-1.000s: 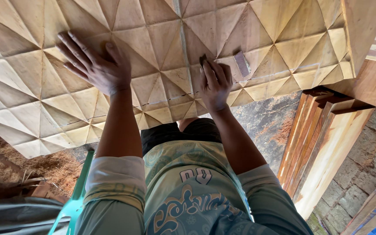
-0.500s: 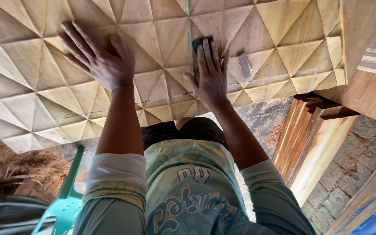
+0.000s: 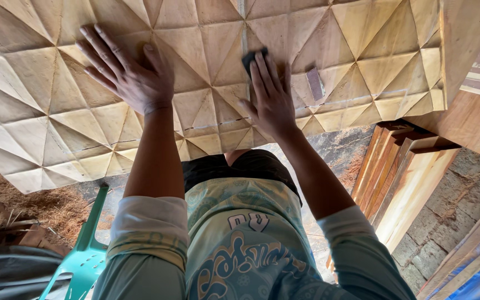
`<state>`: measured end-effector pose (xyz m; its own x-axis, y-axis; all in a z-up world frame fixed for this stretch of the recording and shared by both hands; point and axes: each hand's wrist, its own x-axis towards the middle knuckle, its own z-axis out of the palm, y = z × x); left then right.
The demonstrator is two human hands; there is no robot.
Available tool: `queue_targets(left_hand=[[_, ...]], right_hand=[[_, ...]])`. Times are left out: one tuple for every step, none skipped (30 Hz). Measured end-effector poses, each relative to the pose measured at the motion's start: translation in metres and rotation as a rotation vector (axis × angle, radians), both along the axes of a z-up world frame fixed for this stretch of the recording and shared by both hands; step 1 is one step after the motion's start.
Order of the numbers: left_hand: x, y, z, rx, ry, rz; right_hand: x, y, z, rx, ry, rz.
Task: The person sands a large wooden board with a geometric triangular pattern using a sanding block. They work systematically across the surface, smoothing the raised edges of the design.
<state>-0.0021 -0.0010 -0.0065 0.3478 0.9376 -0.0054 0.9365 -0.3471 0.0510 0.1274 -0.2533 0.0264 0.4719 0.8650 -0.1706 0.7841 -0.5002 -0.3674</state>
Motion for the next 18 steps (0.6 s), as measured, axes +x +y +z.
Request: queue_targets(left_hand=[[0.001, 0.000, 0.000, 0.006, -0.019, 0.000], [0.000, 0.001, 0.000, -0.005, 0.006, 0.002], [-0.001, 0.001, 0.000, -0.015, 0.031, 0.004], [-0.003, 0.002, 0.001, -0.027, 0.059, -0.003], [-0.006, 0.002, 0.003, -0.019, 0.059, 0.007], [-0.002, 0.001, 0.003, -0.012, 0.044, 0.009], [0.003, 0.001, 0.003, -0.004, 0.030, 0.011], [0.003, 0.001, 0.005, -0.017, 0.037, 0.010], [0.003, 0.002, 0.006, -0.030, 0.045, 0.009], [0.002, 0.001, 0.007, -0.051, 0.054, 0.004], [0.000, 0.001, 0.007, -0.049, 0.050, -0.005], [0.002, 0.001, 0.007, -0.044, 0.038, -0.001], [0.003, 0.001, 0.006, -0.038, 0.027, 0.003], [0.001, 0.002, 0.007, -0.041, 0.035, 0.005], [0.000, 0.002, 0.006, -0.043, 0.043, 0.007], [-0.001, 0.002, 0.006, -0.048, 0.051, 0.000], [-0.002, 0.002, 0.005, -0.039, 0.052, 0.000], [0.000, 0.002, 0.004, -0.029, 0.050, -0.003]], right_hand=[[0.000, -0.003, 0.002, -0.047, 0.008, 0.017], [0.002, -0.001, 0.001, -0.038, 0.001, 0.023], [0.001, 0.000, 0.000, -0.030, -0.005, 0.029], [-0.001, 0.004, -0.004, -0.023, -0.008, 0.026], [-0.002, 0.007, -0.008, 0.006, 0.008, 0.025], [0.002, 0.009, -0.012, 0.033, 0.009, 0.017], [0.007, 0.011, -0.016, 0.061, 0.010, 0.009], [0.005, 0.010, -0.016, 0.069, 0.032, 0.007], [0.006, 0.013, -0.019, 0.078, 0.055, 0.006], [0.002, 0.010, -0.016, 0.079, 0.078, 0.000], [-0.001, 0.008, -0.014, 0.053, 0.079, 0.015], [0.000, 0.007, -0.010, 0.032, 0.074, 0.043], [0.000, 0.005, -0.006, 0.010, 0.068, 0.071], [0.000, 0.009, -0.005, 0.017, 0.058, 0.066], [-0.001, 0.010, -0.003, 0.024, 0.047, 0.061], [-0.001, 0.014, -0.004, 0.029, 0.036, 0.048], [-0.003, 0.014, -0.004, 0.071, 0.044, 0.030], [-0.001, 0.018, -0.007, 0.113, 0.049, 0.009]])
